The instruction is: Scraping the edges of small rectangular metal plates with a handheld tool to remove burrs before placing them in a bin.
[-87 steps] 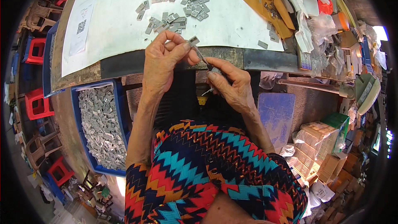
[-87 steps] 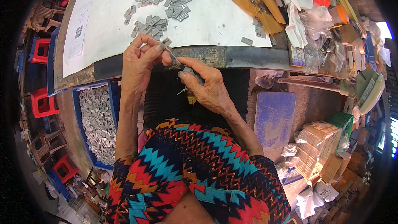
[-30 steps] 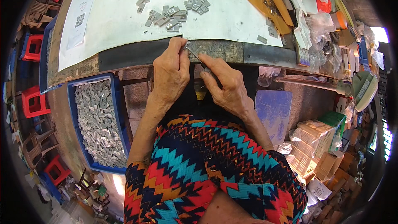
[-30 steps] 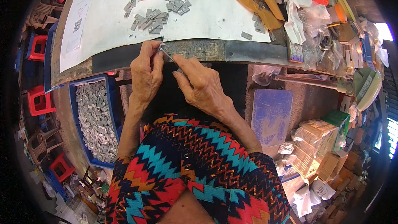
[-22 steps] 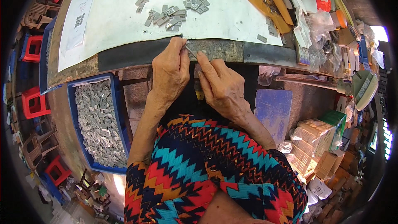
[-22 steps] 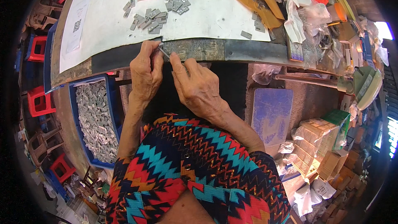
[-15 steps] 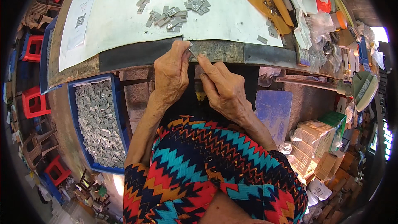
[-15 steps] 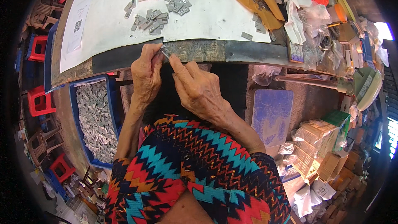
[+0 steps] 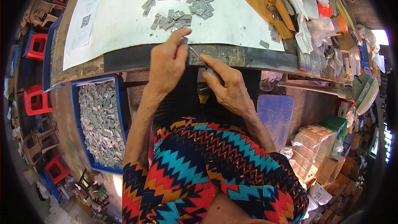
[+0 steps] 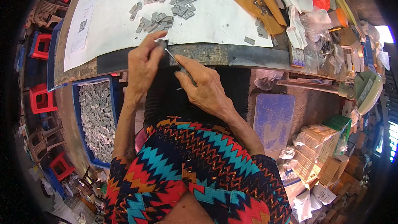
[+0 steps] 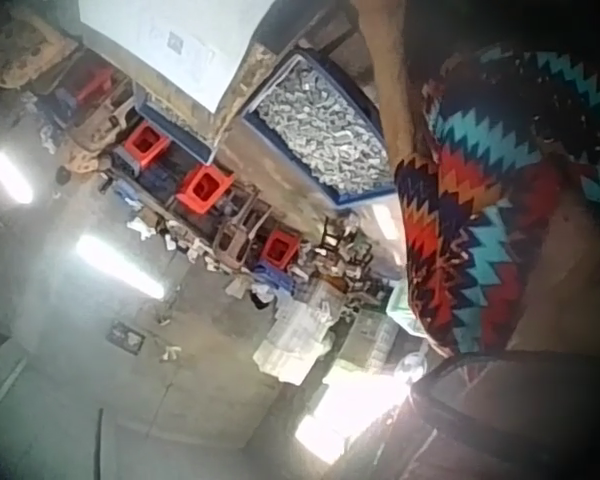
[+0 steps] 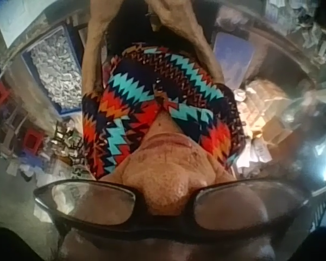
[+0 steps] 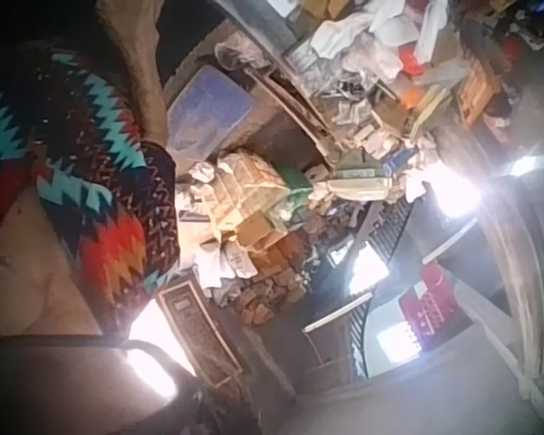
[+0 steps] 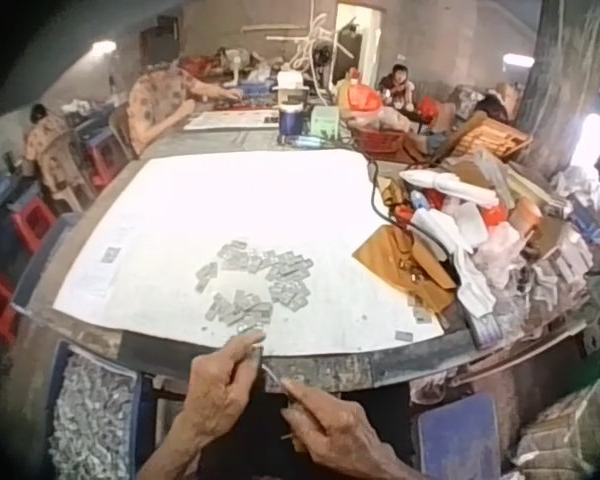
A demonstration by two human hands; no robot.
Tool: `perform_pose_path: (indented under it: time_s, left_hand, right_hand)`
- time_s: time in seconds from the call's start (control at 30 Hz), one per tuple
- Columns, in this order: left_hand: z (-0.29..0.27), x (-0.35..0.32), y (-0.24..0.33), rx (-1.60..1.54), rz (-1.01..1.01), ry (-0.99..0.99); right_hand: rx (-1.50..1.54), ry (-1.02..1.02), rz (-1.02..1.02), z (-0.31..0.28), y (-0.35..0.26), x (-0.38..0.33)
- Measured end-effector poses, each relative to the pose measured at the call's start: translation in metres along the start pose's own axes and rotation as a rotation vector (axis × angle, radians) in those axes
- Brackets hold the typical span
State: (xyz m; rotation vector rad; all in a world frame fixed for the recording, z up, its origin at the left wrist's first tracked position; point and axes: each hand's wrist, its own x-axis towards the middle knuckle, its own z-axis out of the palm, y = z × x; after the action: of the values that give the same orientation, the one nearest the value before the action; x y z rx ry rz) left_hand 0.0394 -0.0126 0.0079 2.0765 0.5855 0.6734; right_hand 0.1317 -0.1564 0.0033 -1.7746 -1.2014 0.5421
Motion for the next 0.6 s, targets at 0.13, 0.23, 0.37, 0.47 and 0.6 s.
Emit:
perform_pose_path:
  time_s: [0.13, 0.23, 0.37, 0.47, 0.6]
  left_hand:
    - [-0.027, 0.015, -0.008, -0.571, -0.320, 0.100]
    - [-0.039, 0.026, -0.022, -0.705, -0.354, 0.155]
    - [-0.045, 0.040, -0.037, -0.568, -0.325, 0.104]
    - [-0.045, 0.048, -0.038, -0.489, -0.320, 0.087]
    - [-0.050, 0.057, -0.063, -0.511, -0.368, 0.037]
  right_hand:
    - [0.216, -0.072, 0.190, -0.007, 0.004, -0.006]
    - [0.241, -0.108, 0.189, -0.008, 0.010, -0.010]
    - [0.231, -0.126, 0.154, -0.007, 0.010, -0.011]
    - [0.225, -0.137, 0.162, -0.007, 0.011, -0.013]
    - [0.218, -0.154, 0.097, -0.001, 0.018, -0.015]
